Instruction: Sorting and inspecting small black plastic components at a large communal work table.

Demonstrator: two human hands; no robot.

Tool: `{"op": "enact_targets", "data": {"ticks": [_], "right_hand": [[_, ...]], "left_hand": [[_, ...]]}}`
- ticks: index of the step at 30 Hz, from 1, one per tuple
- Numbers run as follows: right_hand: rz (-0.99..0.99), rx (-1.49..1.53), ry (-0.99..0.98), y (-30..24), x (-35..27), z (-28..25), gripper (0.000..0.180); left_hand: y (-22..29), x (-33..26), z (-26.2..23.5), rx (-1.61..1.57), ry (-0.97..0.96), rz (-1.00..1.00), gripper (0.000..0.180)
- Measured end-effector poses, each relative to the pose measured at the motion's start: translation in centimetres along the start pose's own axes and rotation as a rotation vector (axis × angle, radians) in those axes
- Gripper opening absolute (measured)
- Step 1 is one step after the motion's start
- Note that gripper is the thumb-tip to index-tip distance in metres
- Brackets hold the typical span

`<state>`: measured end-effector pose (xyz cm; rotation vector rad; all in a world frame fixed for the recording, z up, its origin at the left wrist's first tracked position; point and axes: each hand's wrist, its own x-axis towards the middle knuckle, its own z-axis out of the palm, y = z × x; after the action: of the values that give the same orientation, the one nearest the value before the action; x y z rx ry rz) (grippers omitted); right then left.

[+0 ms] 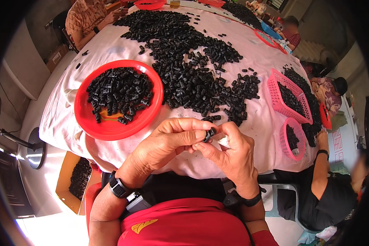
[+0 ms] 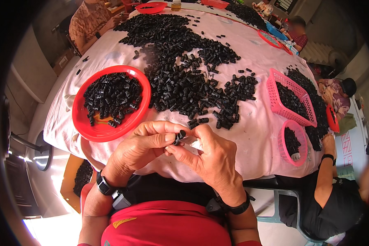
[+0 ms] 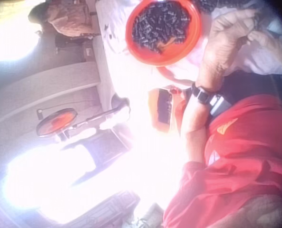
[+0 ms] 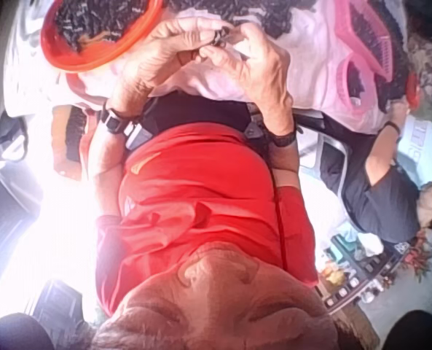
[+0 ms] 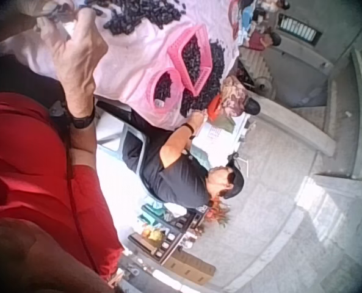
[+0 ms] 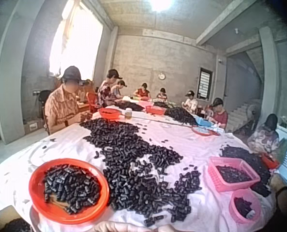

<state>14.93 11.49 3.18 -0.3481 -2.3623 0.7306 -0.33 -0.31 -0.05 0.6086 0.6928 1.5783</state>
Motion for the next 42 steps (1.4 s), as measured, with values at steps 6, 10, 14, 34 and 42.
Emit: {"op": "enact_targets", "data": {"ticks": [6,10,14,34,42], "right_hand": [[-0.024,-0.016,0.031,0.2,0.0,0.2,0.042],[0.017,-0.025,-0.012,0.4,0.0,0.5,0.041],[-0.028,-0.015,-0.025,0.7,-0.1,0.5,0.038],[0.006,0.04,-0.043,0.6,-0.1,0.5,0.034],[0.011,0.105,0.004,0.7,-0.3,1.0,0.034]], "left_hand": [[0.1,0.0,0.4,0.028,0.037,-0.005,0.031],[-0.1,0.1,0.0,0.004,0.033,-0.017,0.029],[-0.1,0.2,0.4,0.006,0.034,0.002,0.03],[0.0,0.2,0.2,-0.03,0.043,-0.005,0.029],[-0.1,0.2,0.1,-0.056,0.011,0.009,0.028]]}}
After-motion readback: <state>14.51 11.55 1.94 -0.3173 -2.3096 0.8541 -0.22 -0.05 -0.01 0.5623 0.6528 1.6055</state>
